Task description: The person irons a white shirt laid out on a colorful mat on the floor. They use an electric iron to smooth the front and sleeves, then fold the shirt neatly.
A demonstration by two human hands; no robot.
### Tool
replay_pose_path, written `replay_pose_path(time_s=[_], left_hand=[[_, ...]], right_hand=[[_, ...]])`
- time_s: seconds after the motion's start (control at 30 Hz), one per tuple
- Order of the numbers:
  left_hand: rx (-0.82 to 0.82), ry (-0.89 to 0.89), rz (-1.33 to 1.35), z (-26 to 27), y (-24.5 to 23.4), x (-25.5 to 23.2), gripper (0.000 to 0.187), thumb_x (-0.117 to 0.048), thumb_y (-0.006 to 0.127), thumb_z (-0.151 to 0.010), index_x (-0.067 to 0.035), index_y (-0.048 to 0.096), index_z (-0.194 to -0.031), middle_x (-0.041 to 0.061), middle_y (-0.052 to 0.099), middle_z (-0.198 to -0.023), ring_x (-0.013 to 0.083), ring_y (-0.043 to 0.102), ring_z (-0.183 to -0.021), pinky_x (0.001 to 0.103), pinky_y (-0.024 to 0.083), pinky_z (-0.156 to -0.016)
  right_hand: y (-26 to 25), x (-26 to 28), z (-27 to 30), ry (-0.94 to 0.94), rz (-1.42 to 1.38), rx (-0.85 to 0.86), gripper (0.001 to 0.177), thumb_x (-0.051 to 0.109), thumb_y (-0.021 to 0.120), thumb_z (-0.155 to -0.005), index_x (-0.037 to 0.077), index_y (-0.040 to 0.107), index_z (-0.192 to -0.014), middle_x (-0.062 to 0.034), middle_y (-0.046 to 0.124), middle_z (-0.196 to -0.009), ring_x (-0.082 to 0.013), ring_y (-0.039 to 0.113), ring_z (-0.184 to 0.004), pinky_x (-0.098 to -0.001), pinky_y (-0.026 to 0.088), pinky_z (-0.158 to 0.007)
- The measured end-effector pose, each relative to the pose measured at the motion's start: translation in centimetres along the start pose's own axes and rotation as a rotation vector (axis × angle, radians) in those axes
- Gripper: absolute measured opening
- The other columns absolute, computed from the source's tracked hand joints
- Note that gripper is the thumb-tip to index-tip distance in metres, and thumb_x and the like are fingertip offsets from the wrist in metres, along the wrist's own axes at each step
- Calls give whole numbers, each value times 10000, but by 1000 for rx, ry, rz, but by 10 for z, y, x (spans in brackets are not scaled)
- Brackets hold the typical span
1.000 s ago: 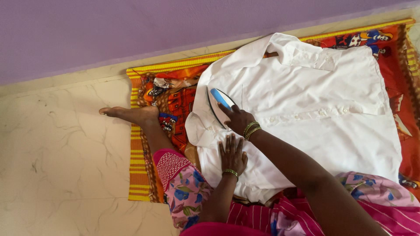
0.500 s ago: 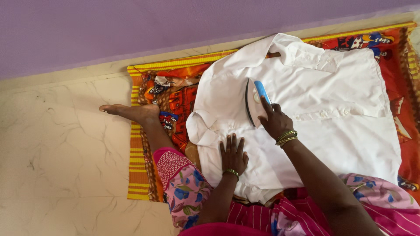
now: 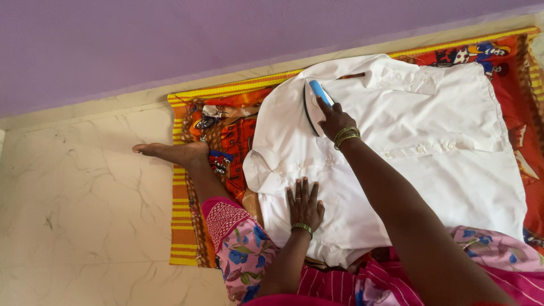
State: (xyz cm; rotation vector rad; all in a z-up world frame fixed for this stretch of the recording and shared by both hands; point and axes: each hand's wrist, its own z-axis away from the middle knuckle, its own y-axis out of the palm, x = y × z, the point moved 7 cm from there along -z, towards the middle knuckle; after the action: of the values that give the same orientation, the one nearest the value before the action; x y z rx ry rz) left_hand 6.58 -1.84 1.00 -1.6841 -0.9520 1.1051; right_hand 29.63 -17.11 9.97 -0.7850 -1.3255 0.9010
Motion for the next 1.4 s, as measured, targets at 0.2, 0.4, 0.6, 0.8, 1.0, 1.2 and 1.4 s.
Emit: replay_pose_path(time_s=[0.2, 0.4, 0.6, 0.8, 1.0, 1.2, 1.4], left_hand=[[6, -7, -1, -1, -1, -1, 666, -337, 571, -897, -149, 466, -1527, 196, 273, -1665, 380, 201, -1549, 647, 64, -1225], [-21, 6, -9, 1, 0, 0, 662, -331, 580, -896, -142, 477, -1522, 199, 298, -1652, 389, 229, -1543, 655, 84, -1222], [-45, 13, 5, 0, -2, 0, 652, -337, 574, -905, -142, 475, -1519, 203, 303, -1654, 395, 230, -1542, 660, 80, -1222], [-19, 10, -9, 2, 7, 2, 671, -335, 570, -905, -152, 452, -1540, 198, 291, -1659, 389, 217, -1549, 659, 71, -1221], [28, -7, -29, -1, 8, 1, 675, -344, 561, -904, -164, 445, -1544, 184, 269, -1666, 371, 199, -1549, 650, 61, -1218], [36, -9, -35, -3, 8, 1, 658, -340, 540, -908, -152, 452, -1533, 185, 264, -1662, 367, 188, -1547, 640, 64, -1217], [-37, 23, -42, -1, 4, -2, 630, -328, 533, -928, -150, 460, -1528, 182, 297, -1653, 361, 234, -1545, 626, 82, -1235]], right_hand=[[2, 16, 17, -14, 24, 55, 888, 327, 703, -912, 389, 166, -1617, -220, 521, -1360, -434, 696, -987, -520, 587, -832], [20, 17, 78, -91, 66, 104, 912, 366, 702, -909, 382, 134, -1622, -217, 529, -1351, -422, 708, -936, -510, 604, -784], [13, -15, 128, -116, 123, 58, 898, 387, 718, -885, 375, 189, -1611, -200, 555, -1321, -386, 727, -895, -485, 621, -717], [-16, -82, 120, -22, 157, -52, 927, 413, 745, -857, 355, 215, -1615, -203, 593, -1260, -402, 720, -896, -507, 610, -698], [-42, -151, 104, 66, 91, -60, 953, 422, 727, -887, 290, 183, -1658, -224, 585, -1307, -432, 692, -998, -530, 584, -807], [-35, -170, 159, -145, -92, -148, 996, 376, 768, -813, 245, 205, -1624, -269, 374, -1539, -479, 470, -1333, -533, 486, -1005], [-41, -168, 147, -180, -176, -231, 878, 353, 724, -883, 222, 264, -1619, -254, 328, -1593, -479, 450, -1368, -528, 470, -1050]])
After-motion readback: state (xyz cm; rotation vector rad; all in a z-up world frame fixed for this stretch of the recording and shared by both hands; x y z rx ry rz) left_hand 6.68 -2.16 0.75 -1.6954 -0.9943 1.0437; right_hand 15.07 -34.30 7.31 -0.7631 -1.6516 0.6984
